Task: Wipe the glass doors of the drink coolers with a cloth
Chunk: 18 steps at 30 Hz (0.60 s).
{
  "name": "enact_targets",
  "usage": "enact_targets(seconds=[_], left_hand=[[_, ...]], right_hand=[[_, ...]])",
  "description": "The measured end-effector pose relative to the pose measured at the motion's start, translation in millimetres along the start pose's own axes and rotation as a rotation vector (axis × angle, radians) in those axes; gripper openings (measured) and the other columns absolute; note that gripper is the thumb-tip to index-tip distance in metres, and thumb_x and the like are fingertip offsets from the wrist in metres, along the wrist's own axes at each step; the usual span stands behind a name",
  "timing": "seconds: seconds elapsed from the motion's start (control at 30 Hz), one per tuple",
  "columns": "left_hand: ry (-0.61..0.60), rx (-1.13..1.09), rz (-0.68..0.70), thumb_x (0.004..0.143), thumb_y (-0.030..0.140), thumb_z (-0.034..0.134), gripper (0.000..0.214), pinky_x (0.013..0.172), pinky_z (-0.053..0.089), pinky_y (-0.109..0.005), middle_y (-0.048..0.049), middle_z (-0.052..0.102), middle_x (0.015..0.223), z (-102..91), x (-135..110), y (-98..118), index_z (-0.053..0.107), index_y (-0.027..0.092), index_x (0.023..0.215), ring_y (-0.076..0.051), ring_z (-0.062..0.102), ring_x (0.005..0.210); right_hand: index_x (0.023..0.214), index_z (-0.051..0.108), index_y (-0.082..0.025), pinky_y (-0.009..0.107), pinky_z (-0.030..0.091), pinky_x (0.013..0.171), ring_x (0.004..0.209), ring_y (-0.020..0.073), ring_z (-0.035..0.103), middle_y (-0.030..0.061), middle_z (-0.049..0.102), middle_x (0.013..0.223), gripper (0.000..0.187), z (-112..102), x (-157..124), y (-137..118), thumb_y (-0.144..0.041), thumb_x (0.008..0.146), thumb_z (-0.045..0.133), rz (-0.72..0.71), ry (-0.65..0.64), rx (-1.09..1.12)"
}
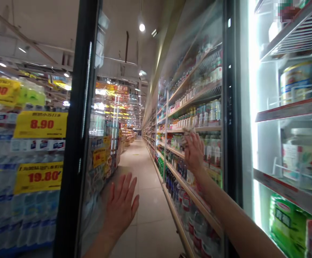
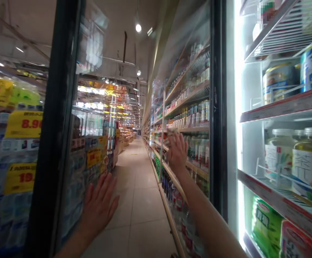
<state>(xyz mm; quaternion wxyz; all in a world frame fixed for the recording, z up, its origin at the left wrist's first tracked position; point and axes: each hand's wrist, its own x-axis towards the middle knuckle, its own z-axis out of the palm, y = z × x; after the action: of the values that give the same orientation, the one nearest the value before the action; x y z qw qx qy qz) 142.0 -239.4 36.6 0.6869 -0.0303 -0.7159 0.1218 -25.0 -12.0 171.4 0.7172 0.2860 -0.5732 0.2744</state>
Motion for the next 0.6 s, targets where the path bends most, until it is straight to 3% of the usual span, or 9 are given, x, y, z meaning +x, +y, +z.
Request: enact_targets(seconds=[0.07,0.13,0.17,0.23,0.33,0.43,0.5,0.53,0.6], left_hand=[[-0.01,0.008,0.034,0.087,0.033,0.043,0.053,0.112,0.014,-0.043,-0.0106,0.047,0.135,-3.0,-1,-2,0.035,0.018,0.137,-0.022,0.027,0.135],[-0.014,-0.019,0.05,0.087,0.034,0.042,0.049,0.112,0.015,-0.042,-0.0086,0.05,0.133,-7.3,4,-7,0.038,0.021,0.135,-0.021,0.032,0.133],[-0.004,-0.036,0.038,0.087,0.034,0.041,0.048,0.112,0.016,-0.043,-0.0078,0.051,0.132,-9.9,11,-12,0.04,0.023,0.134,-0.021,0.033,0.132],[0.033,-0.033,0.003,0.087,0.036,0.042,0.046,0.111,0.018,-0.045,-0.0086,0.049,0.134,-15.8,35,-25,0.041,0.024,0.132,-0.022,0.033,0.132],[0.07,0.073,-0.035,0.087,0.034,0.041,0.049,0.11,0.018,-0.05,-0.0133,0.038,0.142,-25.1,92,-47,0.04,0.019,0.133,-0.027,0.026,0.135],[0.067,0.146,-0.076,0.088,0.035,0.036,0.051,0.108,0.019,-0.052,-0.0151,0.033,0.144,-30.3,145,-63,0.037,0.014,0.135,-0.028,0.023,0.136],[0.06,0.166,-0.119,0.089,0.036,0.033,0.052,0.108,0.019,-0.053,-0.0157,0.032,0.144,-30.0,165,-67,0.036,0.013,0.136,-0.03,0.022,0.136],[0.058,0.171,-0.134,0.089,0.036,0.032,0.052,0.108,0.018,-0.053,-0.0159,0.031,0.144,-28.9,169,-68,0.036,0.012,0.136,-0.03,0.022,0.136],[0.054,0.178,-0.144,0.089,0.036,0.032,0.053,0.108,0.017,-0.053,-0.0156,0.03,0.145,-26.3,170,-68,0.035,0.012,0.136,-0.03,0.021,0.136]], right_hand=[[0.123,0.053,-0.016,0.052,0.027,0.105,0.132,0.0269,0.031,0.0133,0.043,0.137,0.045,1,17,18,-0.019,0.082,0.034,0.268,0.148,-0.029],[0.123,0.053,-0.012,0.055,0.028,0.104,0.13,0.029,0.032,0.0165,0.042,0.137,0.046,2,33,28,-0.02,0.082,0.033,0.39,0.223,-0.029],[0.123,0.052,-0.013,0.055,0.028,0.104,0.131,0.029,0.031,0.0163,0.042,0.137,0.046,4,39,28,-0.019,0.082,0.033,0.366,0.221,-0.017],[0.124,0.052,-0.017,0.053,0.028,0.105,0.133,0.0269,0.028,0.0126,0.042,0.137,0.045,6,46,20,-0.02,0.083,0.035,0.165,0.134,0.028],[0.122,0.053,-0.022,0.048,0.029,0.107,0.134,0.023,0.028,0.0066,0.044,0.136,0.042,6,52,13,-0.02,0.082,0.038,-0.111,-0.024,0.069],[0.121,0.053,-0.018,0.051,0.029,0.105,0.13,0.0257,0.033,0.0109,0.045,0.135,0.043,3,67,26,-0.019,0.082,0.034,0.095,0.092,0.016],[0.122,0.052,-0.013,0.055,0.028,0.103,0.129,0.0287,0.033,0.0163,0.043,0.135,0.045,4,80,31,-0.017,0.082,0.032,0.265,0.205,-0.013],[0.122,0.051,-0.012,0.055,0.027,0.104,0.129,0.0291,0.033,0.0172,0.042,0.136,0.045,6,85,28,-0.017,0.082,0.031,0.289,0.224,-0.016],[0.123,0.052,-0.013,0.052,0.027,0.105,0.131,0.0271,0.031,0.015,0.043,0.136,0.045,11,91,10,-0.018,0.082,0.034,0.186,0.175,0.006]])
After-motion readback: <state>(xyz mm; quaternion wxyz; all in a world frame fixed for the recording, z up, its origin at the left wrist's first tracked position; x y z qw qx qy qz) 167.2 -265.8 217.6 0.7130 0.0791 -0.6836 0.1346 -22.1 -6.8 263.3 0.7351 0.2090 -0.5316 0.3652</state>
